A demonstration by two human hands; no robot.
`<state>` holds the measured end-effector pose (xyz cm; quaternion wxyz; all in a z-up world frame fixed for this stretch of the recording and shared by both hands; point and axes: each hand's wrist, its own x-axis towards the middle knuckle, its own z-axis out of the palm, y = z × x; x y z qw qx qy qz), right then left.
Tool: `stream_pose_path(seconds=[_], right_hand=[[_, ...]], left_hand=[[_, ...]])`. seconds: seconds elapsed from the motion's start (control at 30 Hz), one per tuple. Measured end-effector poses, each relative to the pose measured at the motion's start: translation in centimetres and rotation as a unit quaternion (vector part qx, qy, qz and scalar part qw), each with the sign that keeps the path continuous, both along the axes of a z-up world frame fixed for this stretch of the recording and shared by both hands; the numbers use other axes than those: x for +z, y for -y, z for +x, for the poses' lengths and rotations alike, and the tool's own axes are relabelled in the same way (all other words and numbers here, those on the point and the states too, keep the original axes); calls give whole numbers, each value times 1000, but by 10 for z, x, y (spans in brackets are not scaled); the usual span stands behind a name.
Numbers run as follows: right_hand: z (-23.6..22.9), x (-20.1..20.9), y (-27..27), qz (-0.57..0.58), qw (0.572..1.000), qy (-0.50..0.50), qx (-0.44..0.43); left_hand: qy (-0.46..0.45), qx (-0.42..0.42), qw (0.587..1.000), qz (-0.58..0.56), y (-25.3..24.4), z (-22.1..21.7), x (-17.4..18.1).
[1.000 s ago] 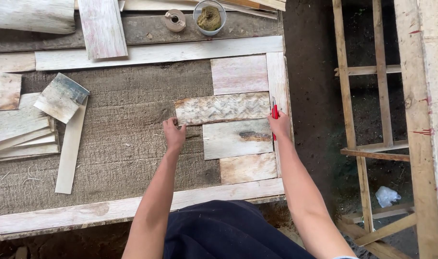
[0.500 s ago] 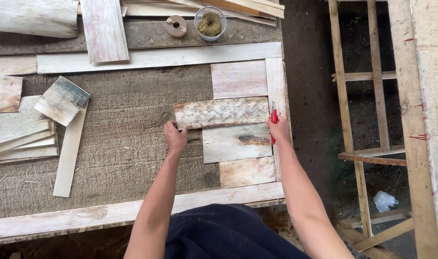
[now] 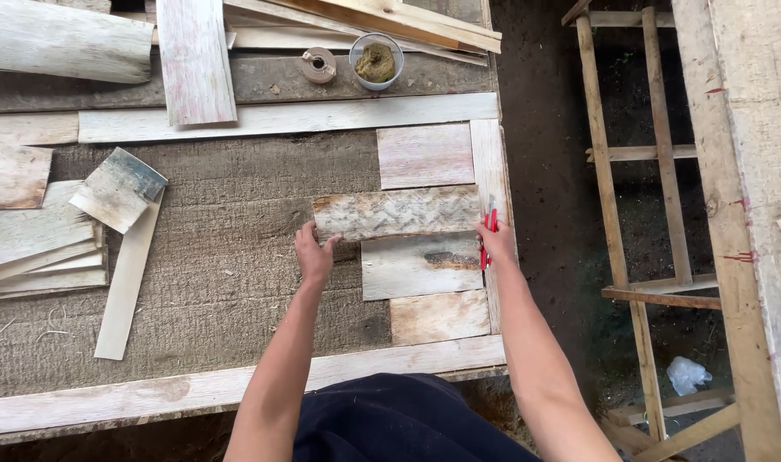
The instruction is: Cutting thin wood veneer pieces with a utility knife and arranging them on a wooden frame
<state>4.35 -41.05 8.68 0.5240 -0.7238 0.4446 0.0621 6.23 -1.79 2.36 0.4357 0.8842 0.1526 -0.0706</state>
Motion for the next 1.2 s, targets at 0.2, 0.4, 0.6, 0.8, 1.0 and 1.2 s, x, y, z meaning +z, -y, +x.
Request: stream_pose_path(seconds=[0.2, 0.4, 0.6, 0.8, 1.0, 1.2], right_hand=[[-14, 23, -14, 57, 986, 127, -91], [-40, 33, -31, 68, 976, 185, -95], [-66, 25, -59, 92, 966, 228, -78], [-81, -2, -96, 88, 971, 220, -38], [-83, 24, -186, 71, 989, 86, 100], [-78, 48, -268, 74, 982, 65, 161]], left_hand=[[6, 41, 979, -198, -11, -5, -16], [3, 92, 973, -210, -37, -25, -18], [27, 125, 985, -112, -72, -49, -35], [79, 165, 978, -96, -123, -76, -32], [62, 271, 950, -145, -201, -115, -12], [-17, 325, 944, -56, -290, -125, 0]])
